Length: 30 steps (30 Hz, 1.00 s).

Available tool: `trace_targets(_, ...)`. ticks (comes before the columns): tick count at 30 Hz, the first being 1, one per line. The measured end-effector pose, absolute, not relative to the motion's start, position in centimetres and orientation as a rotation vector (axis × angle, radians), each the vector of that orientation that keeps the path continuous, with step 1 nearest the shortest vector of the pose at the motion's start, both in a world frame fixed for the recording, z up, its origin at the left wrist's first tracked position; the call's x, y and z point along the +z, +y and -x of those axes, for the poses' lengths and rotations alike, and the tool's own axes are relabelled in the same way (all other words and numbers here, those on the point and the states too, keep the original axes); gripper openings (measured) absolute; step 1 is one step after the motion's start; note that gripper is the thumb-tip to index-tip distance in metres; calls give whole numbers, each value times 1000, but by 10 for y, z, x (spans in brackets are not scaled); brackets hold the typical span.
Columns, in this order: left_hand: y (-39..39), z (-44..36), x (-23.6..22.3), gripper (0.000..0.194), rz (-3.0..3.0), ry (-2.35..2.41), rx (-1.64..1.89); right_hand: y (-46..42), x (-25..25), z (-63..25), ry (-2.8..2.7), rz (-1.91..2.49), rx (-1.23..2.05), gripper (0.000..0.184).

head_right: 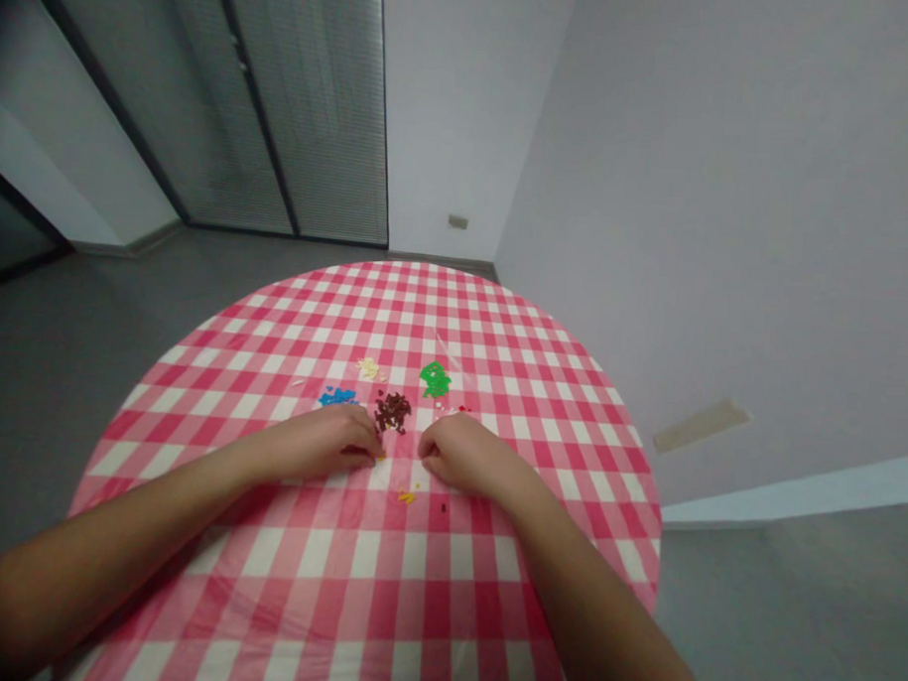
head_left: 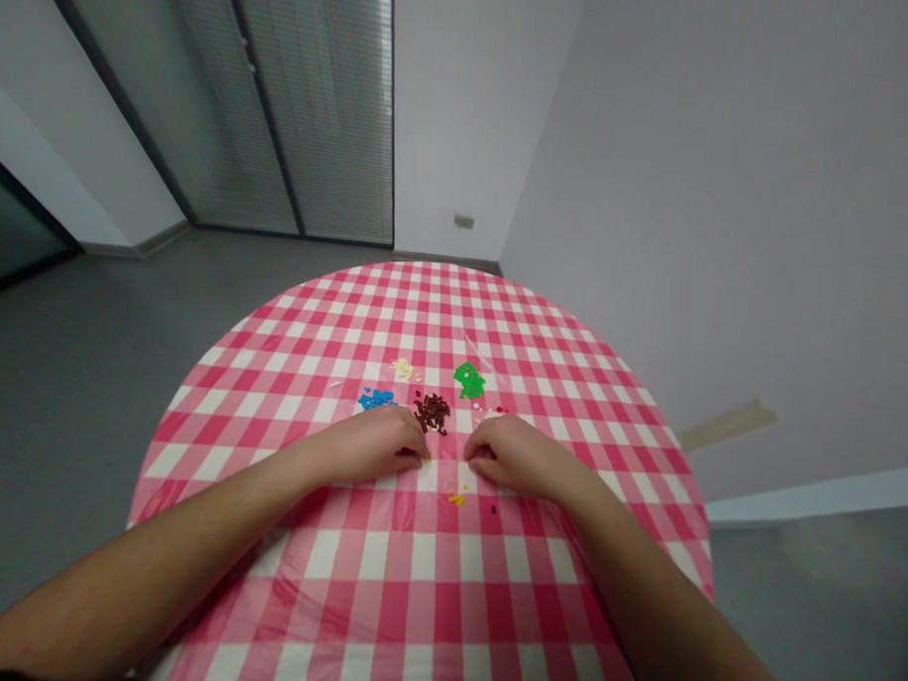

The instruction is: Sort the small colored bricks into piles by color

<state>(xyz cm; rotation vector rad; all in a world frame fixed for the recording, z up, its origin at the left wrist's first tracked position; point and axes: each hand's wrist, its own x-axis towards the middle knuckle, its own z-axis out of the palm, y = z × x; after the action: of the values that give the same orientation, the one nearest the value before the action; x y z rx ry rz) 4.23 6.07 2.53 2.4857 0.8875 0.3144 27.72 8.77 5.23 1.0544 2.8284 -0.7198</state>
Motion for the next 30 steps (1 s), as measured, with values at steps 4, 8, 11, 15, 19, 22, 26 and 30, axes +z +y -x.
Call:
trace_targets(4,61,-41,30,20,-2444,858,320,82,40,-265,2934,-963,-1042,24)
trace_targets(8,62,-37,38,20,-2409,897,305,85,25,-253,3132,-1064,-915,24)
trace_targets(11,62,-34,41,19,-2400,945,321,88,15,-247,3197,-1004,-660,24)
trace_targets(15,63,-33,42,20,-2401,945,318,90,9,-245,3161,-986,-490,24)
trace_targets(19,63,-33,43,19,-2392,958,306,88,11,-246,3150,-999,-511,24)
trace_targets(22,63,-33,44,18,-2390,977,288,88,16,-246,3139,-1003,-542,24)
trace_targets(26,63,-33,44,18,-2392,981,266,88,21,-245,3099,-990,-495,23)
trace_targets(30,63,-34,44,18,-2380,987,264,86,24,-249,3069,-996,-503,22)
